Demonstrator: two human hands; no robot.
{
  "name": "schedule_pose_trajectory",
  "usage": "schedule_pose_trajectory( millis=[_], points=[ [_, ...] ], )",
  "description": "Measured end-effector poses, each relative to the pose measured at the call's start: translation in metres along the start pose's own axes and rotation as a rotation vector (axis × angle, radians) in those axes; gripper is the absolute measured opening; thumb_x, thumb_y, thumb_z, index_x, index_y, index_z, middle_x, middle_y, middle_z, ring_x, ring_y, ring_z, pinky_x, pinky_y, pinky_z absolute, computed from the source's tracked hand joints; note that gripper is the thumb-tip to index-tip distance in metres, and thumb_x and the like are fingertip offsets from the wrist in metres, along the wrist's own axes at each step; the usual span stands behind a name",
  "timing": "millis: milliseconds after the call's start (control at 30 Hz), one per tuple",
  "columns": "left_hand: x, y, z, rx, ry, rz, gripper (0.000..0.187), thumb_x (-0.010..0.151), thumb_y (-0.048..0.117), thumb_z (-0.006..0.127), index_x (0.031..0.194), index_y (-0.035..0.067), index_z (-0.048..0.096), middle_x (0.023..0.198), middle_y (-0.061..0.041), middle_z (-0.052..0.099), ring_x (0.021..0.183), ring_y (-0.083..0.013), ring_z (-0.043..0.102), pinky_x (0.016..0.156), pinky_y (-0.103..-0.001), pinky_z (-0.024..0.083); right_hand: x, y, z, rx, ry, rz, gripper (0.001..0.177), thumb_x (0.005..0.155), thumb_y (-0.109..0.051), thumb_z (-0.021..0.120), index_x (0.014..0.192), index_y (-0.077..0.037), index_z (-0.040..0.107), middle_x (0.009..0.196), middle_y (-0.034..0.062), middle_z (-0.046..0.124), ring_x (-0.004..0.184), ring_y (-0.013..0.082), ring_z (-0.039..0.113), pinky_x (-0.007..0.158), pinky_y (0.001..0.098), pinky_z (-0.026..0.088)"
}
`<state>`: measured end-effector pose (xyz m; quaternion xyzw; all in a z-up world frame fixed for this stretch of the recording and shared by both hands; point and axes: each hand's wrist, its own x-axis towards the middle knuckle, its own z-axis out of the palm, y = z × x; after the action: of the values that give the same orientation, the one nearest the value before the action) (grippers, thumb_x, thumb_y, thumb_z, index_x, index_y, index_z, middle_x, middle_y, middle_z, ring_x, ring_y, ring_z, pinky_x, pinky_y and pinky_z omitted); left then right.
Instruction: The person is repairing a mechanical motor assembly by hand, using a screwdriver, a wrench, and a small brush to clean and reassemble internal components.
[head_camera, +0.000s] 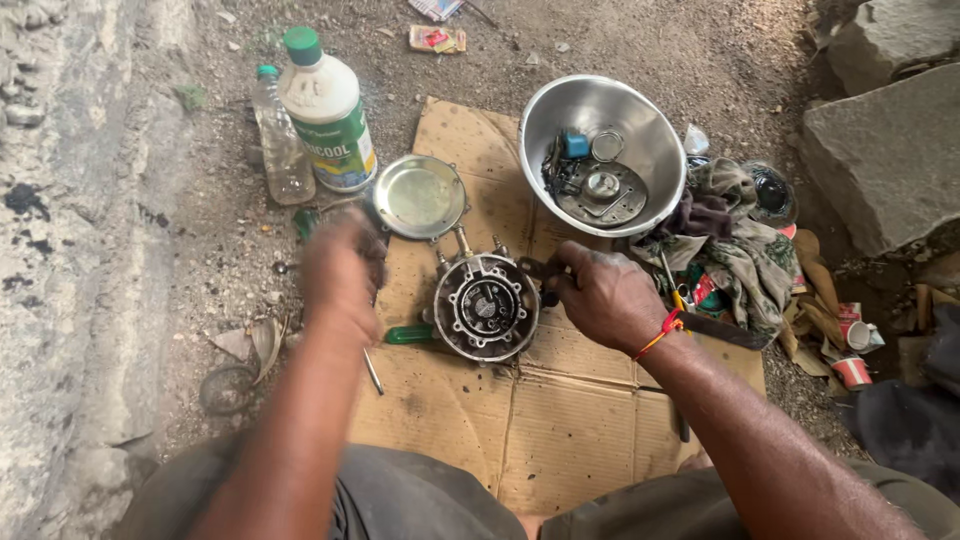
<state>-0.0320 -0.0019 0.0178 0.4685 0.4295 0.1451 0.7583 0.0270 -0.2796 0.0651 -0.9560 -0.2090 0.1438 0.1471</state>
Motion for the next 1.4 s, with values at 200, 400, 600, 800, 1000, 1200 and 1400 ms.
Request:
schedule_pose_trajectory(
  millis=[200, 400, 600, 800, 1000, 1200, 1400],
  points=[
    [-0.006, -0.059, 0.007, 0.401, -0.099, -0.089, 0.049, 0.097, 0.042, 0.065, 0.129, 0.005, 0.065, 0.122, -0.012, 0.067, 0.104, -0.0181, 0.062, 0.094, -0.040, 0.046, 0.001, 0.004, 0.005, -0.065, 0.042, -0.035, 0.023, 0.092, -0.035, 0.064, 0.104, -0.016, 0.069, 0.090, 0.0148, 0.075, 0.087, 0.0389, 0.071, 0.080, 0.0534, 0.053],
    [0.000, -0.076, 0.022, 0.447, -0.282, -0.083, 0.050, 0.097, 0.043, 0.062, 0.120, -0.001, 0.072, 0.112, -0.015, 0.076, 0.101, -0.0226, 0.067, 0.092, -0.038, 0.052, 0.007, 0.003, 0.011, -0.049, 0.014, 0.034, 0.023, 0.093, -0.035, 0.062, 0.107, -0.017, 0.068, 0.089, 0.0160, 0.074, 0.087, 0.0402, 0.070, 0.077, 0.0542, 0.052],
    [0.004, -0.068, 0.031, 0.506, -0.364, -0.149, 0.043, 0.096, 0.035, 0.063, 0.125, 0.003, 0.069, 0.120, -0.011, 0.074, 0.110, -0.0203, 0.067, 0.099, -0.036, 0.049, 0.011, -0.007, 0.021, 0.029, 0.157, -0.159, 0.016, 0.094, -0.029, 0.062, 0.099, -0.015, 0.070, 0.090, 0.0118, 0.072, 0.085, 0.0375, 0.070, 0.072, 0.0508, 0.052],
    [0.011, -0.062, 0.035, 0.531, -0.372, -0.249, 0.047, 0.094, 0.033, 0.068, 0.131, 0.004, 0.066, 0.124, -0.010, 0.072, 0.117, -0.0233, 0.066, 0.103, -0.040, 0.047, 0.019, -0.017, 0.029, -0.104, 0.230, -0.218, 0.014, 0.091, -0.024, 0.064, 0.099, -0.016, 0.072, 0.087, 0.0125, 0.071, 0.085, 0.0351, 0.070, 0.073, 0.0495, 0.053],
    [0.023, -0.070, 0.038, 0.443, -0.430, -0.160, 0.046, 0.089, 0.029, 0.074, 0.124, 0.000, 0.068, 0.111, -0.011, 0.079, 0.102, -0.0177, 0.073, 0.091, -0.031, 0.056, 0.021, -0.017, 0.026, 0.072, 0.072, -0.194, 0.018, 0.093, -0.026, 0.064, 0.104, -0.016, 0.072, 0.089, 0.0132, 0.075, 0.086, 0.0350, 0.072, 0.075, 0.0482, 0.055],
    [0.019, -0.067, 0.036, 0.346, -0.468, -0.174, 0.042, 0.087, 0.027, 0.077, 0.117, -0.003, 0.072, 0.102, -0.011, 0.079, 0.091, -0.0172, 0.072, 0.081, -0.030, 0.057, 0.020, -0.006, 0.015, 0.015, 0.073, -0.112, 0.020, 0.096, -0.031, 0.063, 0.103, -0.014, 0.071, 0.090, 0.0117, 0.075, 0.084, 0.0348, 0.072, 0.075, 0.0490, 0.055],
    [0.006, -0.048, 0.039, 0.499, -0.381, -0.157, 0.038, 0.084, 0.033, 0.078, 0.108, 0.004, 0.073, 0.099, -0.010, 0.079, 0.089, -0.0173, 0.074, 0.081, -0.031, 0.059, 0.015, 0.005, 0.003, 0.021, 0.006, -0.115, 0.020, 0.093, -0.031, 0.063, 0.104, -0.017, 0.073, 0.087, 0.0110, 0.075, 0.082, 0.0346, 0.071, 0.072, 0.0491, 0.054]
  ],
)
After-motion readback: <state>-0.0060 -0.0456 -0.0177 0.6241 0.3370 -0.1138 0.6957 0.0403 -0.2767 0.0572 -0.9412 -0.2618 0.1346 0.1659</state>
